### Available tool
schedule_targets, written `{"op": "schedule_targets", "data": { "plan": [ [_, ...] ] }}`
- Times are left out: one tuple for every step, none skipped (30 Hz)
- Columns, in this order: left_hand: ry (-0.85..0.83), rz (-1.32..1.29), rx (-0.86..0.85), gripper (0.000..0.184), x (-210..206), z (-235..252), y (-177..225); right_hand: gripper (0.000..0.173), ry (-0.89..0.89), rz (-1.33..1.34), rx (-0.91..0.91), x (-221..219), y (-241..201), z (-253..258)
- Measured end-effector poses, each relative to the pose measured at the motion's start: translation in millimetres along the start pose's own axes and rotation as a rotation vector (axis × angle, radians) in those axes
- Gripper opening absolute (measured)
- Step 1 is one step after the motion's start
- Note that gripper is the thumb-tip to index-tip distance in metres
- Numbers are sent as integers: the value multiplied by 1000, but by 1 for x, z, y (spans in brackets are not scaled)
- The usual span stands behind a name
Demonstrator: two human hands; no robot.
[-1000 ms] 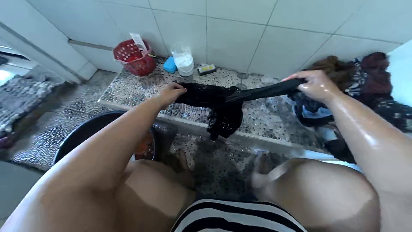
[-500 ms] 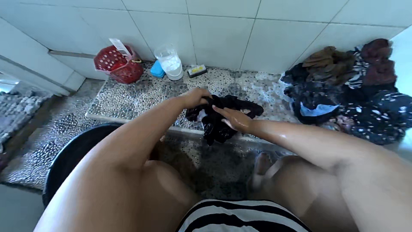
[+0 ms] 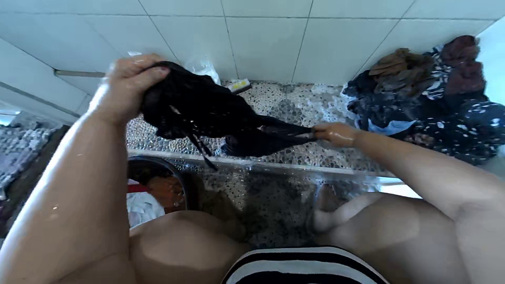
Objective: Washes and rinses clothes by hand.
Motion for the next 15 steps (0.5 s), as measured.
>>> {"op": "schedule_targets", "data": {
  "plan": [
    [41,6,48,23,12,-7,-5,20,6,-13,-60,2,14,-6],
    [73,27,103,22,23,-14,-10,20,13,-25,-111,5,28,-12],
    [95,42,153,22,34,-22,-18,20,33,-30,-152,7,42,-18],
    [110,59,191,20,44,-31,-31,19,54,-38,-193,7,57,-24],
    [125,71,222,19,54,-40,-49,20,85,-44,-228,10,71,-30],
    [133,91,252,18,61,-49,-69,20,89,-47,-284,13,83,-35],
    [126,150,293,20,64,-58,-84,19,76,-45,-348,17,92,-40],
    [96,250,363,24,60,-66,-95,20,80,-36,-395,19,98,-45],
    [43,298,444,31,52,-72,-105,21,86,-23,-439,21,103,-48],
    [-39,354,505,32,39,-76,-114,22,94,-21,-473,20,107,-49],
    [-152,432,556,32,25,-80,-124,23,98,-25,-499,18,109,-49],
    [-273,483,607,32,9,-85,-136,25,95,-20,-524,18,106,-48],
    [-405,512,663,35,-6,-91,-152,27,96,-3,-544,20,98,-44],
    [-520,533,710,40,-20,-96,-167,29,111,26,-554,22,88,-39],
    [-595,561,761,48,-34,-95,-170,29,143,61,-542,24,78,-31]
  ]
}}
Point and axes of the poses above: each hand's wrist, its own z-axis towards the middle knuckle, its own x-axis out of the back of the hand, y = z × x, the point moved 7 cm from there along z, towards the middle knuckle, and after that the axes turned 10 degrees about -x, right-handed, at the moved point
